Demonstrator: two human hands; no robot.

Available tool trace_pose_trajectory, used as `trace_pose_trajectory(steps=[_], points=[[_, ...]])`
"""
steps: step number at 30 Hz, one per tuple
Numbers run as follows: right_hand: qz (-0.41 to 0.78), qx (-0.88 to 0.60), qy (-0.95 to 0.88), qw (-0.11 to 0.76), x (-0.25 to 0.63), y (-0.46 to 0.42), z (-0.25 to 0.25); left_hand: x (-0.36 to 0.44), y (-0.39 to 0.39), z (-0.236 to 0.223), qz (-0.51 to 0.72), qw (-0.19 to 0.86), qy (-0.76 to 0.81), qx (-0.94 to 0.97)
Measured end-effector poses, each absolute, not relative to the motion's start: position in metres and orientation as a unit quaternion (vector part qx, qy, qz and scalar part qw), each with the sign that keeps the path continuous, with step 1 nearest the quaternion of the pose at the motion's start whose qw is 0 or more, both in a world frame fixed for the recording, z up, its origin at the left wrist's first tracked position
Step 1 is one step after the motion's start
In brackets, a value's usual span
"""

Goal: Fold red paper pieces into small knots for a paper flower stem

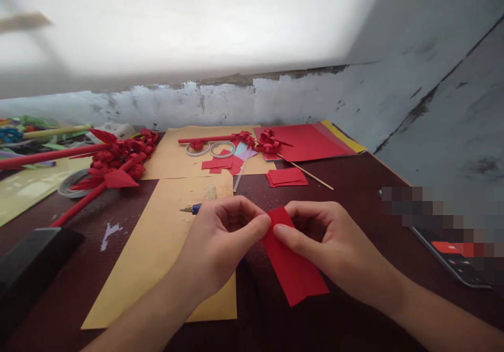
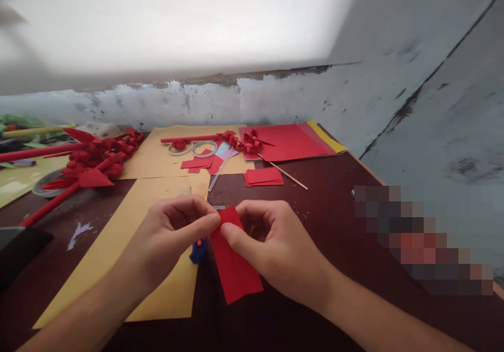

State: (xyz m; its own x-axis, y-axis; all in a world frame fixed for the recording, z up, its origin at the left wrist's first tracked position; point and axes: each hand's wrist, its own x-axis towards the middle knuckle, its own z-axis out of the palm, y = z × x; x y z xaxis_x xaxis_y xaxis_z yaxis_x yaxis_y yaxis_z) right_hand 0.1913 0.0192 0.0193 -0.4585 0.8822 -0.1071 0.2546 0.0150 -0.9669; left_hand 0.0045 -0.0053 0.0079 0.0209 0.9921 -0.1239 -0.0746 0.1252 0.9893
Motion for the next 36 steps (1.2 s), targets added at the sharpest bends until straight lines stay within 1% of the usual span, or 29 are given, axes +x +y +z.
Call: trace_pose_trajectory(steps=[9,18,26,32,36], points=[[0.542,-0.442,-0.663,0.269,0.1926,0.0192,0.0185,0.0065,-0.0086,0.0108,0.451,0.511,0.546,0.487],[0.567,-0.435,-0.651,0.257,0.1926,0.0191,0.0193,0.0068,-0.0095,0.0106,0.454,0.474,0.558,0.508],[0.575,-0.436,-0.625,0.299,0.1905,0.0189,0.0216,0.0058,-0.0106,0.0143,0.418,0.442,0.565,0.558],[0.576,-0.426,-0.608,0.342,0.1889,0.0194,0.0207,0.0039,-0.0119,0.0129,0.413,0.448,0.557,0.565],[0.589,-0.411,-0.602,0.349,0.1901,0.0201,0.0189,0.0039,-0.0124,0.0133,0.414,0.446,0.555,0.567]])
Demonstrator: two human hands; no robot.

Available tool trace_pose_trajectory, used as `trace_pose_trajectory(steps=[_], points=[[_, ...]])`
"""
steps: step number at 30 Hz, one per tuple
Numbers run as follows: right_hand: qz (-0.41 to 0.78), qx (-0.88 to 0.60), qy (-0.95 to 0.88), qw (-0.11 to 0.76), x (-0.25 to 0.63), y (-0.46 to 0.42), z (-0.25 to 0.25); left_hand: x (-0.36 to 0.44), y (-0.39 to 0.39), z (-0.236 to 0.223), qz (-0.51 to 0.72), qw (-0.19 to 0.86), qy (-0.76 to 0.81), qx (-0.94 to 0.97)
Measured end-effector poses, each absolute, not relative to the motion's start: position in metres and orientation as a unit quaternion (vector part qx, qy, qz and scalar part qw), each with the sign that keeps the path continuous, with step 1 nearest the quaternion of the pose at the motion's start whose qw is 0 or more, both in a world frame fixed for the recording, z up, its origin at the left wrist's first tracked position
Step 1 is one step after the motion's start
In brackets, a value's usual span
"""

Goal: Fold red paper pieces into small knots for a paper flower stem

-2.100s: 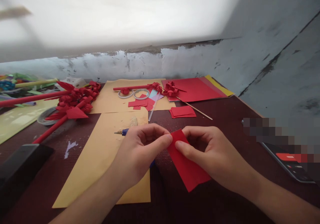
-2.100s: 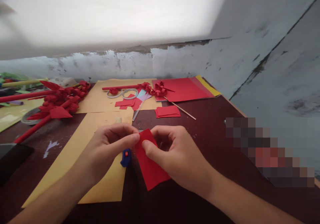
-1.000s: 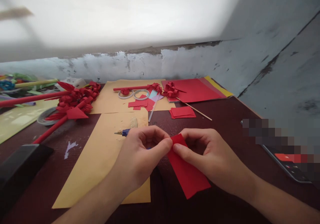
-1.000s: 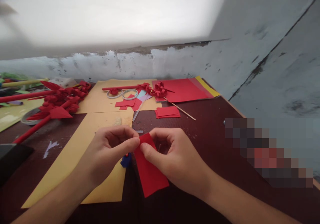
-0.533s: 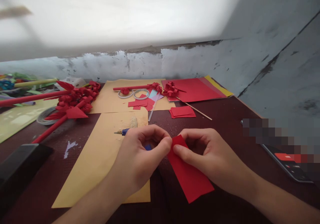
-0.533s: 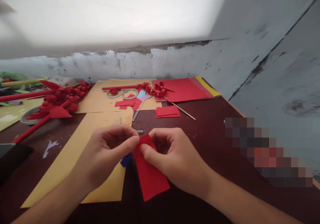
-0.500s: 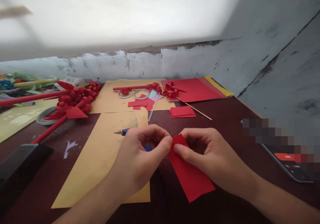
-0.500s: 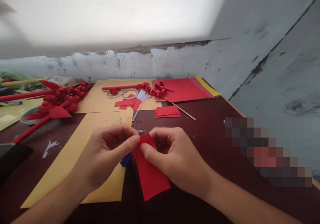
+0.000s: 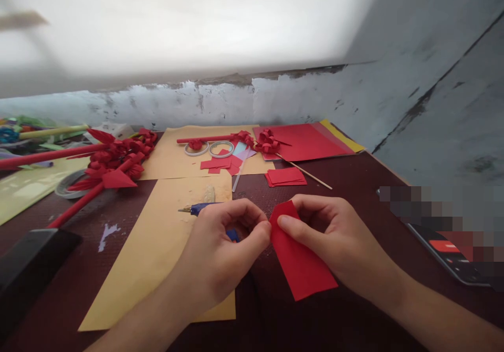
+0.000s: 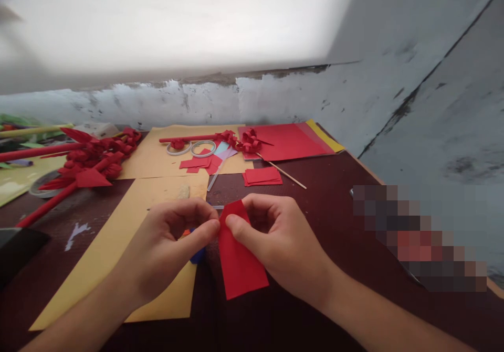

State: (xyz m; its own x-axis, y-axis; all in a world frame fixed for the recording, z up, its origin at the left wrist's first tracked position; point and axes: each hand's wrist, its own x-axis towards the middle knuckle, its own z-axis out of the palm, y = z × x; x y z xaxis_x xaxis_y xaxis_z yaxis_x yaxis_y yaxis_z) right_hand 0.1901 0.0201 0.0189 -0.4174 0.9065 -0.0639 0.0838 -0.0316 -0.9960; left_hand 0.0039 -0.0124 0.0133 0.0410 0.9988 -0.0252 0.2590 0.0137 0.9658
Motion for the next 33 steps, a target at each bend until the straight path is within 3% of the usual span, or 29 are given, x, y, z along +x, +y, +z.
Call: trace_pose_trajectory(steps=[8,16,33], points=[[0.621,-0.403,-0.589,0.324,0.1915,0.0217,0.0151,0.0042,-0.0107,0.0126,0.413,0.448,0.558,0.563],[0.455,-0.431,-0.665,0.405,0.1904,0.0212,0.0137,0.0031,-0.0098,0.0104,0.421,0.484,0.549,0.535],[0.423,-0.374,-0.716,0.410,0.1928,0.0192,0.0137,0.0033,-0.0116,0.0123,0.435,0.476,0.550,0.531]])
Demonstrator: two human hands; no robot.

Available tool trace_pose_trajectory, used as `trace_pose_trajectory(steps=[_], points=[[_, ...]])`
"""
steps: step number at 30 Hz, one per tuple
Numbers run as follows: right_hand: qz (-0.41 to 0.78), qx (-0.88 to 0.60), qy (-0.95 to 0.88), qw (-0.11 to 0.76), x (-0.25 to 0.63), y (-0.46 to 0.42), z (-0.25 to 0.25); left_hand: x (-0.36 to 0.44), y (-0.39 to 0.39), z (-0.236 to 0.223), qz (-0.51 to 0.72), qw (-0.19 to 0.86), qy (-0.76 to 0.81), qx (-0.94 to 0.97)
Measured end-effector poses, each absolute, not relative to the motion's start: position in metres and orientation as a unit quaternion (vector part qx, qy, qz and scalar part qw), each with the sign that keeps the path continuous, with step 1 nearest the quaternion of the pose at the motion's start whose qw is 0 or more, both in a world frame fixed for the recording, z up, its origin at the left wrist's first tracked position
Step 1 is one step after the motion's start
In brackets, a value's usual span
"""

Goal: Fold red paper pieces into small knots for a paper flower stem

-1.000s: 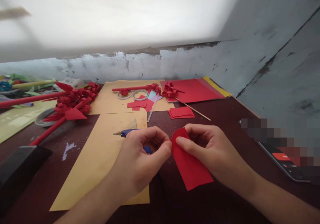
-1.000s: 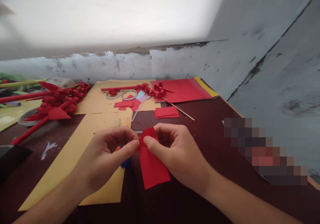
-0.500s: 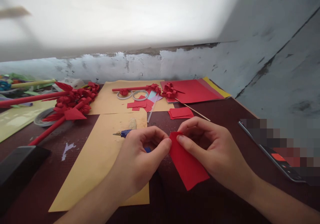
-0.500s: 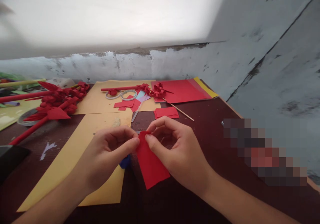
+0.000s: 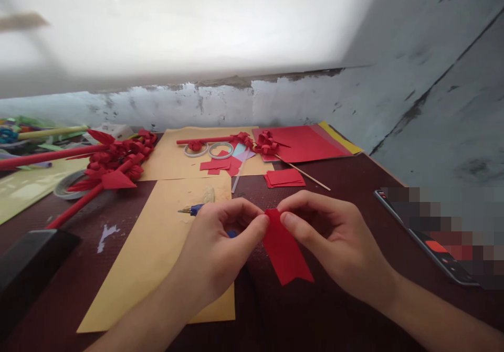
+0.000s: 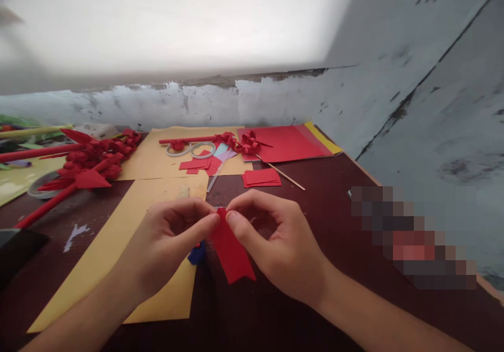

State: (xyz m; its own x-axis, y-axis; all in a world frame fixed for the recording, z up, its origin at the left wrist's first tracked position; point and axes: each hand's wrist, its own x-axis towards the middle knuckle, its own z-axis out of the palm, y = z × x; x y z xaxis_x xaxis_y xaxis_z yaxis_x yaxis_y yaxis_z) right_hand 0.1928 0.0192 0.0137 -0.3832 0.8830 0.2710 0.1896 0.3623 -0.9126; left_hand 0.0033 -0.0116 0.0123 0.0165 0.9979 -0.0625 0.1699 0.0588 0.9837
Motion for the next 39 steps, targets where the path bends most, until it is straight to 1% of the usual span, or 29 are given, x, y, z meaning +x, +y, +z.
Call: trace_pose_trajectory(steps=[4,11,17,20,24,39], points=[[0.428,-0.391,-0.704,0.411,0.1912,0.0185,0.0138,0.0030,-0.0112,0.0127,0.434,0.473,0.550,0.535],[0.376,-0.426,-0.703,0.427,0.1886,0.0162,0.0137,0.0049,-0.0103,0.0123,0.433,0.474,0.549,0.536],[0.359,-0.409,-0.728,0.417,0.1908,0.0150,0.0129,0.0046,-0.0105,0.0132,0.438,0.490,0.545,0.520],[0.373,-0.389,-0.737,0.408,0.1933,0.0149,0.0114,0.0037,-0.0101,0.0131,0.442,0.498,0.538,0.516],[0.423,-0.359,-0.734,0.393,0.1951,0.0149,0.0125,0.0041,-0.0098,0.0136,0.443,0.498,0.538,0.516],[0.480,-0.393,-0.675,0.400,0.1887,0.0205,0.0195,0.0033,-0.0101,0.0143,0.436,0.450,0.556,0.546]])
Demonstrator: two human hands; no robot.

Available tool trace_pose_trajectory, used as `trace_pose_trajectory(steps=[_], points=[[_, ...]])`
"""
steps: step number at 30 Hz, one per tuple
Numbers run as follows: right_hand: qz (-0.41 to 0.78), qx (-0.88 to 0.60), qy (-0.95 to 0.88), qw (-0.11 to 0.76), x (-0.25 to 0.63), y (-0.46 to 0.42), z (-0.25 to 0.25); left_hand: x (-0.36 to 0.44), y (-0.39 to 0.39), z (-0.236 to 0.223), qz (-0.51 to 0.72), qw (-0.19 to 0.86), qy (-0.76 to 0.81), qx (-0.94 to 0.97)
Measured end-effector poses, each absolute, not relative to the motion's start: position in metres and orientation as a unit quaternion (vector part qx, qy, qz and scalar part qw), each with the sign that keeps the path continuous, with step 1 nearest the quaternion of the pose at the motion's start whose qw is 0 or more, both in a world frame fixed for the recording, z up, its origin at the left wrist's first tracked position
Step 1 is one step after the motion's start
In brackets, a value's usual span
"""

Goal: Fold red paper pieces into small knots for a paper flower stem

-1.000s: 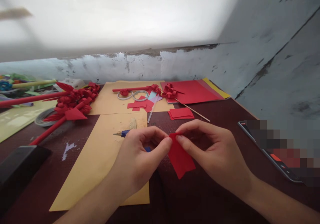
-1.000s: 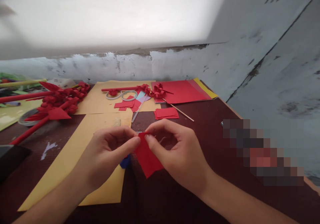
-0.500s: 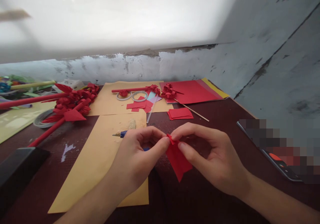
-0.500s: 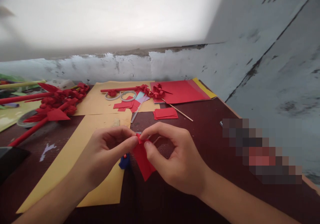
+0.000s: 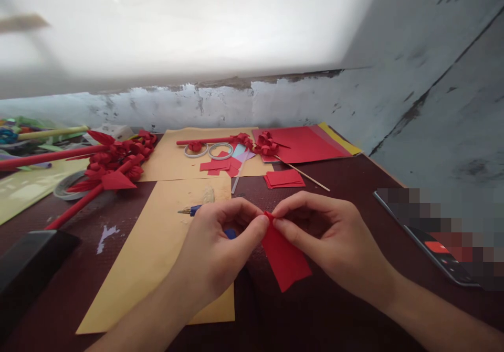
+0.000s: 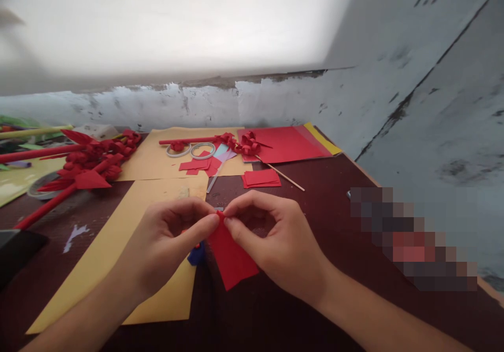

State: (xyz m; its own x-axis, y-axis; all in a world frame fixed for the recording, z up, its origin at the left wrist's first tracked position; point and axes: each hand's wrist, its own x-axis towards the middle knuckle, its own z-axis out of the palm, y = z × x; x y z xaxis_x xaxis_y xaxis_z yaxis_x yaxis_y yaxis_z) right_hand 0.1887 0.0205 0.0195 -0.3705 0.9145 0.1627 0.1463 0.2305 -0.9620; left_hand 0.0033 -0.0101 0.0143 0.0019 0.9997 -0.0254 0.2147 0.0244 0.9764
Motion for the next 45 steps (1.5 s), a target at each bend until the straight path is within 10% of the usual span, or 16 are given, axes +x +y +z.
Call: trace_pose_trajectory(steps=[45], points=[[0.553,-0.392,-0.592,0.437,0.1913,0.0240,0.0166,0.0028,-0.0116,0.0099,0.421,0.456,0.548,0.561]])
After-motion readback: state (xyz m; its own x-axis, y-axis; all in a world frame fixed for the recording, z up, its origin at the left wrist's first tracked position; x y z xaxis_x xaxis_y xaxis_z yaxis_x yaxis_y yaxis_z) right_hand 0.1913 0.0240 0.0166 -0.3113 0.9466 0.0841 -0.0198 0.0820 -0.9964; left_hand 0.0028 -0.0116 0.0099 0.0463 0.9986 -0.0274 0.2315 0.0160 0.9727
